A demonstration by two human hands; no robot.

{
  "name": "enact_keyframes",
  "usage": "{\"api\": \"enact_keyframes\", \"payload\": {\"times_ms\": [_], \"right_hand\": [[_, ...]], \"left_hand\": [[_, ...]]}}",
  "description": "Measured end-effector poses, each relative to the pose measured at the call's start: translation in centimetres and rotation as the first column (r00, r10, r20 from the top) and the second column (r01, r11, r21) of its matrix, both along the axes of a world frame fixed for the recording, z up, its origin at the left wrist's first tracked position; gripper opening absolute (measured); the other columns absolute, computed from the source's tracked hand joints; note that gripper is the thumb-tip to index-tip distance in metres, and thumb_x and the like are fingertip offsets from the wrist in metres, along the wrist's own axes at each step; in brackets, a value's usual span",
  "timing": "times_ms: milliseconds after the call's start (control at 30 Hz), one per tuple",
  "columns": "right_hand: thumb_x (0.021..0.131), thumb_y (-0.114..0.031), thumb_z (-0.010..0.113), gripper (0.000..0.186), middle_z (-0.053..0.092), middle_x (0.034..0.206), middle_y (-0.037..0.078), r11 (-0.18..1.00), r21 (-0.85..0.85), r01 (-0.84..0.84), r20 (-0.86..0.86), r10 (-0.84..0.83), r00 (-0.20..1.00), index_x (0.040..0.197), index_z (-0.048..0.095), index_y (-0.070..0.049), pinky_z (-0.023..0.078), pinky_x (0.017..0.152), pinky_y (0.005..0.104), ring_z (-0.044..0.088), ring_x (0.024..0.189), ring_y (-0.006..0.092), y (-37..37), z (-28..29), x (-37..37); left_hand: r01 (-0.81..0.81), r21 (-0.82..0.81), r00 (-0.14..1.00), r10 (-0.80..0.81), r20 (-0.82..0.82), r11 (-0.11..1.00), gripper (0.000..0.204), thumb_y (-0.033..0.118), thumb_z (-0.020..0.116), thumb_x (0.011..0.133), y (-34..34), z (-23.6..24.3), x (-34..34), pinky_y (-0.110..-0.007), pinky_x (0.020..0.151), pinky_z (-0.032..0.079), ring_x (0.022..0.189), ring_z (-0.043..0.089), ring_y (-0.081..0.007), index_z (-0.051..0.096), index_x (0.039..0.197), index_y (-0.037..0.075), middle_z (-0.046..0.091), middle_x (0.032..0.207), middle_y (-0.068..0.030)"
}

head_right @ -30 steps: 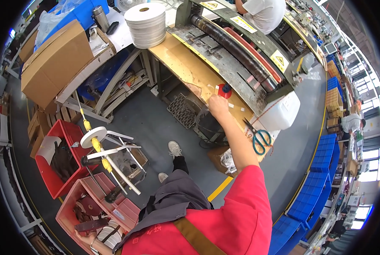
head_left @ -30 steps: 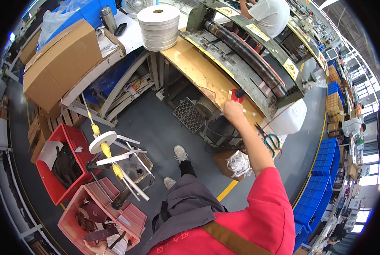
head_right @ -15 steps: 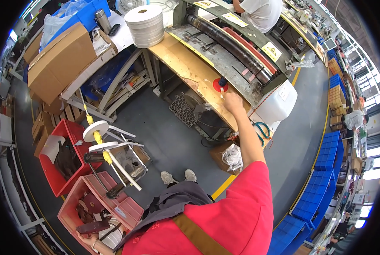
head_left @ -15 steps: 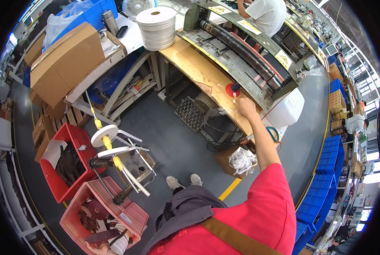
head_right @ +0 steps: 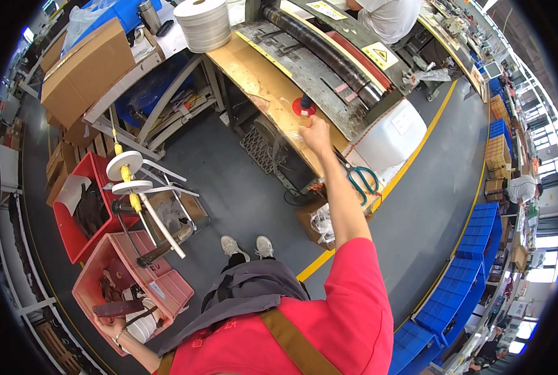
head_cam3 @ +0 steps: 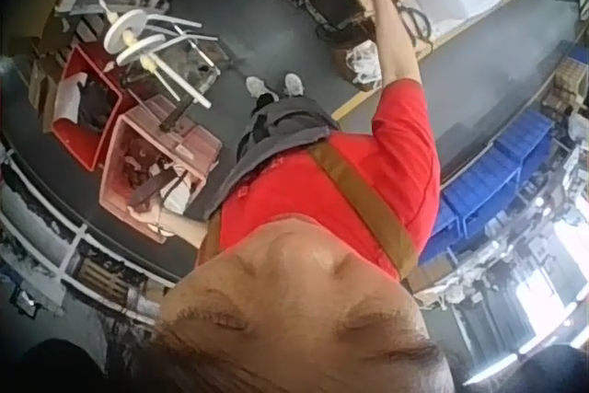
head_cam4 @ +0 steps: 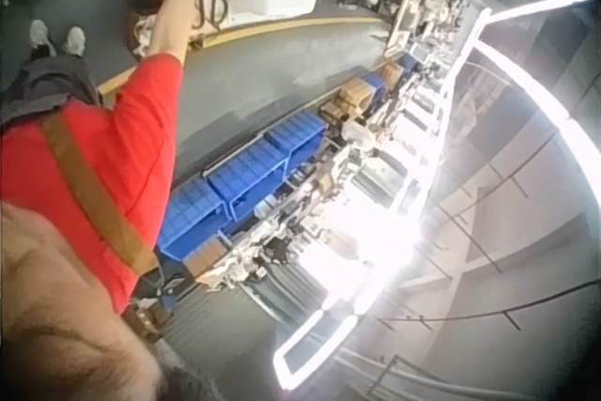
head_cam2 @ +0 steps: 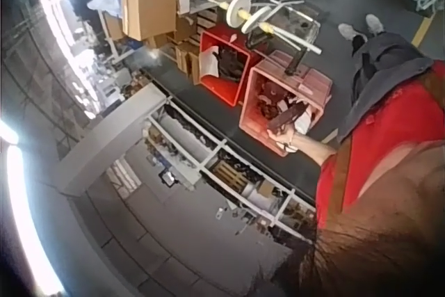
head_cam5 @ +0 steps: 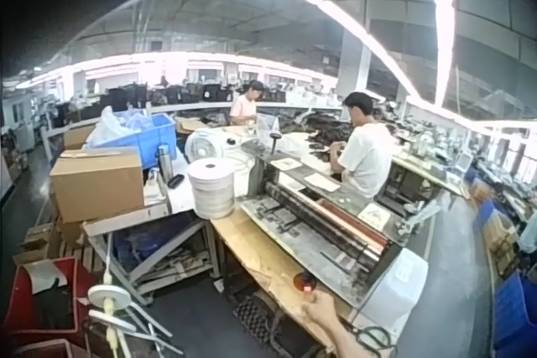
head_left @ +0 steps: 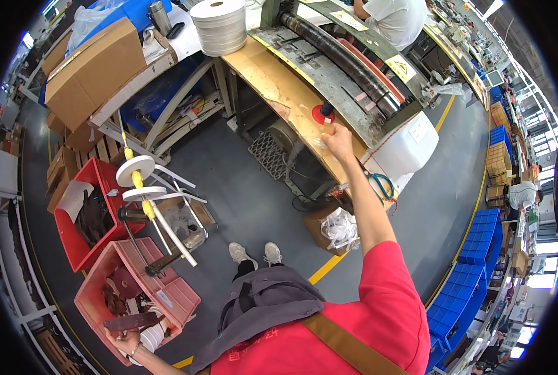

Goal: The person is preparing and cleaning leather straps using a manual press machine and scissors.

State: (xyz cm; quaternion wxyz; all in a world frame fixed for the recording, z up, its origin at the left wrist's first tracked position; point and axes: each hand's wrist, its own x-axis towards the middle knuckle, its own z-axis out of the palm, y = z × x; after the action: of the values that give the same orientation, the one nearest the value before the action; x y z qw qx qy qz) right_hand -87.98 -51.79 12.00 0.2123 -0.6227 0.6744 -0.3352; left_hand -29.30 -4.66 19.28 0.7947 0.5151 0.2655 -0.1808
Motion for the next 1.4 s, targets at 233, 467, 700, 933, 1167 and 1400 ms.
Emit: {"api": "enact_keyframes", "payload": {"times_ms": [233,467,700,933,1167,1400], "right_hand": [[0.063,0.005,0.051,0.013,0.047,0.052,0.002,0.766,0.434,-0.474,0.858,-0.192,0.476,0.059,0.045,-0.006,0.033,0.036,0.0223,0.043,0.04,0.0099,20.8,1.0,5.3],[0.062,0.009,0.047,0.019,0.042,0.051,-0.001,0.651,0.758,0.035,0.647,-0.758,0.081,0.057,0.042,-0.009,0.034,0.036,0.0204,0.04,0.04,0.0096,30.8,-10.6,-12.6],[0.074,0.004,0.045,0.007,0.048,0.058,0.005,0.606,0.517,0.604,0.818,-0.559,-0.14,0.077,0.049,0.0,0.04,0.037,0.0213,0.045,0.043,0.0115,29.2,-9.9,-27.9],[0.076,-0.003,0.052,0.006,0.055,0.068,0.01,0.441,0.402,0.803,0.822,-0.56,-0.105,0.081,0.051,0.001,0.046,0.039,0.0203,0.05,0.047,0.0131,29.5,-7.8,-35.7],[0.072,0.003,0.05,0.005,0.053,0.062,0.011,0.381,0.29,0.878,0.761,-0.648,0.03,0.076,0.051,0.006,0.044,0.036,0.0221,0.049,0.043,0.0135,28.3,-7.2,-37.4],[0.076,0.0,0.051,0.013,0.054,0.067,0.015,0.397,0.515,0.76,0.489,-0.864,0.12,0.084,0.049,0.01,0.051,0.04,0.0288,0.056,0.049,0.0222,25.0,-12.7,-32.7]], "left_hand": [[0.159,-0.048,0.981,-0.152,0.122,0.986,0.054,0.032,0.069,0.064,-1.0,4.2,-4.4,-0.044,0.08,0.044,0.096,0.053,-0.0331,0.052,0.106,0.003,0.054,0.104,-0.0146],[0.115,-0.253,0.993,-0.101,0.069,0.961,0.056,0.019,0.069,0.067,0.3,5.9,-4.4,-0.047,0.089,0.039,0.102,0.048,-0.0352,0.045,0.114,0.001,0.048,0.116,-0.0155],[0.17,-0.269,0.982,-0.141,0.123,0.948,0.059,0.016,0.07,0.066,-0.9,8.6,-7.1,-0.047,0.094,0.034,0.107,0.044,-0.0338,0.042,0.116,0.0,0.047,0.118,-0.0142],[0.17,-0.277,0.975,-0.121,0.186,0.946,0.056,0.013,0.066,0.068,-1.4,9.7,-8.4,-0.048,0.097,0.028,0.114,0.039,-0.0346,0.042,0.118,0.001,0.041,0.124,-0.0172],[0.199,-0.303,0.977,-0.166,0.133,0.932,0.055,0.015,0.067,0.069,-0.6,9.5,-8.0,-0.05,0.097,0.029,0.112,0.041,-0.0334,0.043,0.116,0.002,0.045,0.121,-0.0135],[0.198,-0.288,0.979,-0.172,0.114,0.937,0.052,0.014,0.066,0.069,-1.3,9.6,-8.7,-0.049,0.096,0.033,0.112,0.042,-0.0302,0.045,0.115,0.003,0.046,0.119,-0.0122]]}}
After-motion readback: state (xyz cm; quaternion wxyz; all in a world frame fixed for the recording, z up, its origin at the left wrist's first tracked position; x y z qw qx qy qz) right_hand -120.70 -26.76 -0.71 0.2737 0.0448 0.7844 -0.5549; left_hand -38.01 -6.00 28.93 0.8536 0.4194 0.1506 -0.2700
